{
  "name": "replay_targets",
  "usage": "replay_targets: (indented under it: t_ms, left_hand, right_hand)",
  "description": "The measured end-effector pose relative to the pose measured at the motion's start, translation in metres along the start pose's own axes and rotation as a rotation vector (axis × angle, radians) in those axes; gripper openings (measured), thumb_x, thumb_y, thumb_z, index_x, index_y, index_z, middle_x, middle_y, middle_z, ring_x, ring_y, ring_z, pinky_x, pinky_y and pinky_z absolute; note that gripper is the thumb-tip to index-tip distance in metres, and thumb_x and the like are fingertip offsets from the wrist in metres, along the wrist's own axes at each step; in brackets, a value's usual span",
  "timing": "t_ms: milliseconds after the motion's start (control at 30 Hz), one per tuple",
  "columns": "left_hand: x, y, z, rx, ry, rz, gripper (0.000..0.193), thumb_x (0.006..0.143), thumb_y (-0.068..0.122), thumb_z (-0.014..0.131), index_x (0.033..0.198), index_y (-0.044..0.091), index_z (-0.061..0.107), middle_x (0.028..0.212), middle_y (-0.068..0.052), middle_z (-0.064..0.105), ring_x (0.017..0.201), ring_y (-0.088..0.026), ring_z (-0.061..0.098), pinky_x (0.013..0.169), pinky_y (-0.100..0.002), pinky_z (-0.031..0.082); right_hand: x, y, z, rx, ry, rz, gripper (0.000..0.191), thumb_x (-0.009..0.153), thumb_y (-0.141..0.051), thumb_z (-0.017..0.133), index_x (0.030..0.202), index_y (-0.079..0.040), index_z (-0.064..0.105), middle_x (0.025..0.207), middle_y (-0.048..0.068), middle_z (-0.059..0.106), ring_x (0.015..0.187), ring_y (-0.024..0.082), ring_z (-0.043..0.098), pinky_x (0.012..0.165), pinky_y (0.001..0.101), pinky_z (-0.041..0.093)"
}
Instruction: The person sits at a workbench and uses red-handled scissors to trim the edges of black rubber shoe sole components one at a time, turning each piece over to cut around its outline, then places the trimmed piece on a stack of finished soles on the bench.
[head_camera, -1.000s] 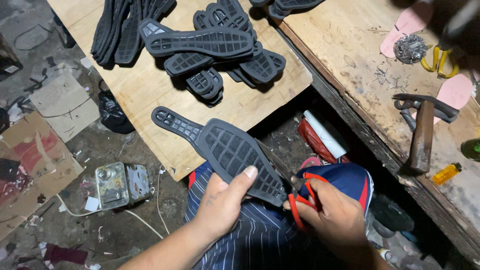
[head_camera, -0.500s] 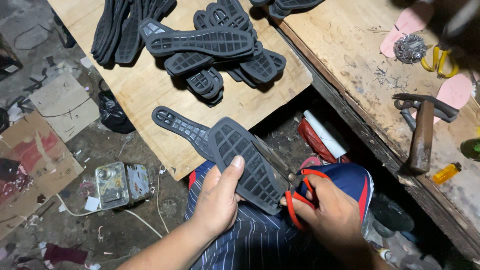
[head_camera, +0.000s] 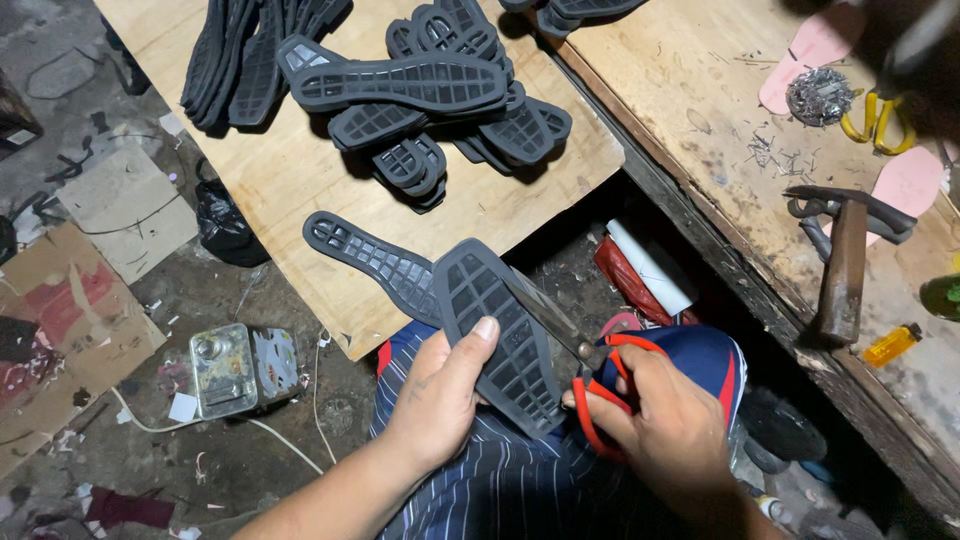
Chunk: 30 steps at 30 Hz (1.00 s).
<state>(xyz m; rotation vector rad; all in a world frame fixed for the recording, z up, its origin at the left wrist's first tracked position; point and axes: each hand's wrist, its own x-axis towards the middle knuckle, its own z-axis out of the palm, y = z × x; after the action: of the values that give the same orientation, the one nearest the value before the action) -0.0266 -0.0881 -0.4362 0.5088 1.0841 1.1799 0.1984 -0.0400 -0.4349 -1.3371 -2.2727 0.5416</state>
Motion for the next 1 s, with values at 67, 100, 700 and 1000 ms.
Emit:
replay_targets:
  t_ms: [67, 100, 700, 1000]
  left_hand:
    - [0.0, 0.0, 0.0, -0.065, -0.03, 0.011, 0.044, 0.105, 0.033, 0.044, 0.123, -0.003, 0.062, 0.108, -0.013, 0.074, 0.092, -0.019, 0.073, 0.081, -0.034, 0.06]
    - [0.0, 0.0, 0.0, -0.097, -0.045, 0.015, 0.044, 0.105, 0.033, 0.045, 0.124, -0.003, 0.062, 0.109, -0.013, 0.074, 0.095, -0.019, 0.072, 0.084, -0.034, 0.059]
    - [0.002, 0.005, -0.003, 0.038, 0.004, 0.12, 0.047, 0.106, 0.033, 0.041, 0.121, -0.004, 0.065, 0.114, -0.011, 0.074, 0.103, -0.016, 0.068, 0.094, -0.031, 0.052]
    - [0.002, 0.015, 0.001, 0.03, -0.071, 0.101, 0.047, 0.107, 0.032, 0.04, 0.121, -0.005, 0.066, 0.113, -0.012, 0.074, 0.102, -0.017, 0.069, 0.094, -0.033, 0.054]
  right_hand:
    - [-0.001, 0.0, 0.0, -0.009, 0.026, -0.039, 0.053, 0.068, -0.028, 0.087, 0.106, 0.001, 0.066, 0.083, 0.011, 0.069, 0.069, 0.024, 0.069, 0.062, 0.0345, 0.054]
    - [-0.001, 0.001, -0.001, -0.024, 0.005, -0.001, 0.054, 0.066, -0.03, 0.089, 0.105, 0.001, 0.067, 0.08, 0.011, 0.069, 0.067, 0.024, 0.068, 0.061, 0.0348, 0.054]
    - [0.001, -0.005, -0.009, -0.027, 0.015, -0.017, 0.058, 0.065, -0.033, 0.09, 0.105, 0.002, 0.066, 0.08, 0.012, 0.069, 0.067, 0.024, 0.069, 0.059, 0.0352, 0.054]
    - [0.0, 0.0, -0.013, -0.043, 0.027, -0.028, 0.058, 0.065, -0.034, 0.09, 0.104, 0.002, 0.066, 0.077, 0.012, 0.069, 0.066, 0.026, 0.068, 0.059, 0.0363, 0.053]
